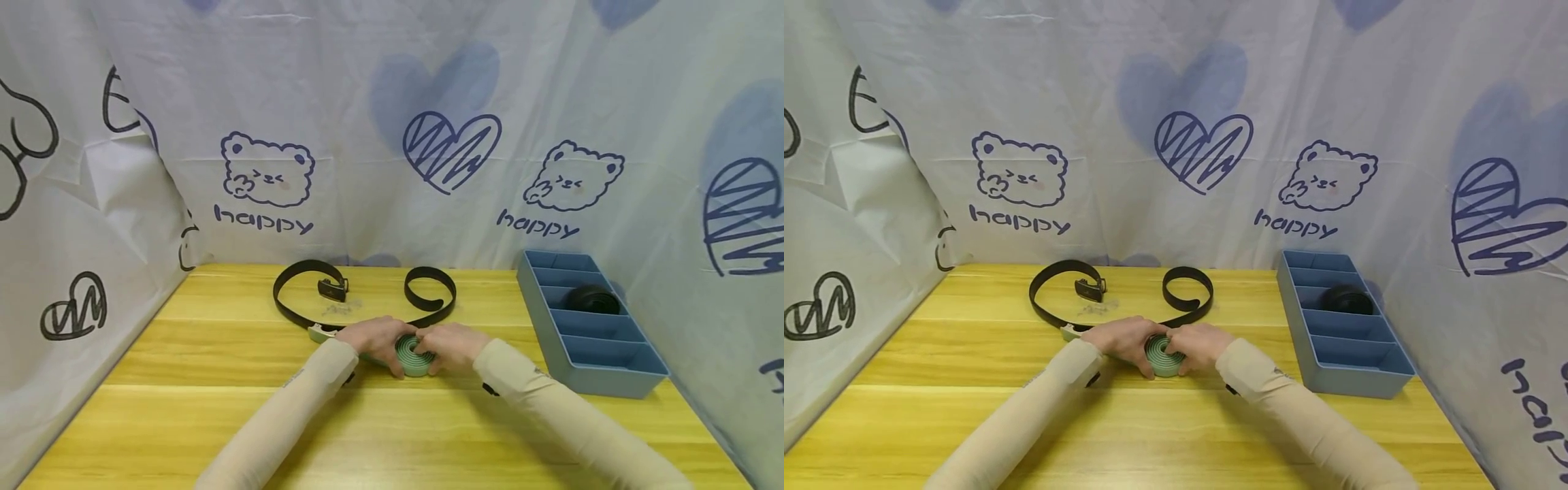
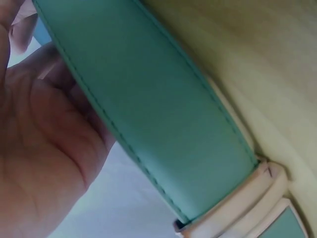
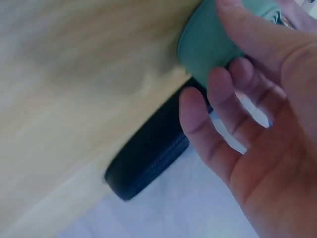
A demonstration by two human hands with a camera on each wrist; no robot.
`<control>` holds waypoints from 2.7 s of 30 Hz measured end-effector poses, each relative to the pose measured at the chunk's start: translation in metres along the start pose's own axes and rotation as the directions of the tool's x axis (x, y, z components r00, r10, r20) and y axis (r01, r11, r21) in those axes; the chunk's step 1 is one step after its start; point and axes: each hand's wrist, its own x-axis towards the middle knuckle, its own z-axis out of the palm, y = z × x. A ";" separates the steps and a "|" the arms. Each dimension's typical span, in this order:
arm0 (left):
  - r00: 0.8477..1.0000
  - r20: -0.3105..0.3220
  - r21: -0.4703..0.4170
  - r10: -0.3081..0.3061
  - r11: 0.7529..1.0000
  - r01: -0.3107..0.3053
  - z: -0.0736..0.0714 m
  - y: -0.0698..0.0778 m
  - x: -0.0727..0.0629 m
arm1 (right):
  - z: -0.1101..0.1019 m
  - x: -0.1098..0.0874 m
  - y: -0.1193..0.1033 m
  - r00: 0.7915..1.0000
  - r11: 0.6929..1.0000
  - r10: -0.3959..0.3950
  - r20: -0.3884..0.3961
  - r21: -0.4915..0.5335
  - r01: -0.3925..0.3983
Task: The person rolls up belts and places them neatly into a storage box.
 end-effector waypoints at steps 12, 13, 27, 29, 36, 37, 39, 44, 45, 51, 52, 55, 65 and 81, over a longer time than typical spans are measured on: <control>1.000 -0.006 0.018 -0.007 1.000 0.007 0.000 0.001 0.002 | 0.010 0.006 -0.006 0.995 0.997 0.007 -0.096 0.080 0.000; 1.000 -0.008 0.021 -0.010 1.000 0.010 0.000 0.001 0.002 | 0.009 0.006 -0.006 0.995 0.997 0.009 -0.097 0.083 -0.001; 1.000 -0.004 0.004 -0.024 1.000 0.024 0.000 0.000 0.002 | 0.005 0.003 -0.004 0.996 0.998 -0.022 -0.091 0.056 0.027; 0.999 -0.006 0.004 -0.032 0.999 0.032 0.000 -0.001 0.002 | 0.003 0.002 -0.003 0.997 0.999 -0.039 -0.074 0.026 0.041; 1.000 -0.014 0.033 -0.017 0.999 0.017 0.000 -0.002 0.003 | 0.001 0.002 -0.001 0.999 1.000 -0.021 -0.042 0.017 0.022; 1.000 -0.017 0.033 -0.018 0.999 0.018 0.000 -0.002 0.003 | 0.003 0.003 -0.002 0.998 1.000 -0.015 -0.057 0.026 0.016; 0.999 -0.026 0.042 -0.020 0.999 0.022 0.001 -0.001 0.003 | 0.008 0.005 -0.004 0.994 0.999 -0.007 -0.108 0.036 0.011; 0.998 -0.054 0.074 -0.014 0.997 0.018 0.002 -0.003 0.005 | 0.011 0.006 -0.004 0.985 0.999 -0.039 -0.168 0.000 0.039; 0.998 -0.056 0.077 -0.012 0.997 0.016 0.002 -0.004 0.005 | 0.010 0.006 -0.003 0.986 0.998 -0.055 -0.157 -0.023 0.052; 0.999 -0.036 0.059 -0.011 0.998 0.013 0.001 -0.003 0.003 | 0.005 0.006 0.001 0.996 0.992 -0.072 -0.054 -0.111 0.065; 0.999 -0.036 0.059 -0.011 0.998 0.013 0.001 -0.003 0.003 | 0.005 0.007 0.000 0.997 0.993 -0.055 -0.047 -0.105 0.050; 0.999 -0.049 0.060 0.002 0.998 0.001 0.001 -0.003 0.004 | 0.005 0.009 -0.003 0.999 0.997 -0.010 -0.050 -0.079 0.006; 0.998 -0.055 0.072 0.026 0.997 -0.022 0.000 -0.005 0.004 | 0.010 0.012 -0.014 0.994 0.984 0.015 -0.112 -0.174 -0.035; 0.999 -0.002 -0.043 -0.043 0.998 0.043 -0.005 -0.013 -0.002 | 0.011 0.004 -0.002 0.998 0.995 -0.011 -0.063 -0.102 0.005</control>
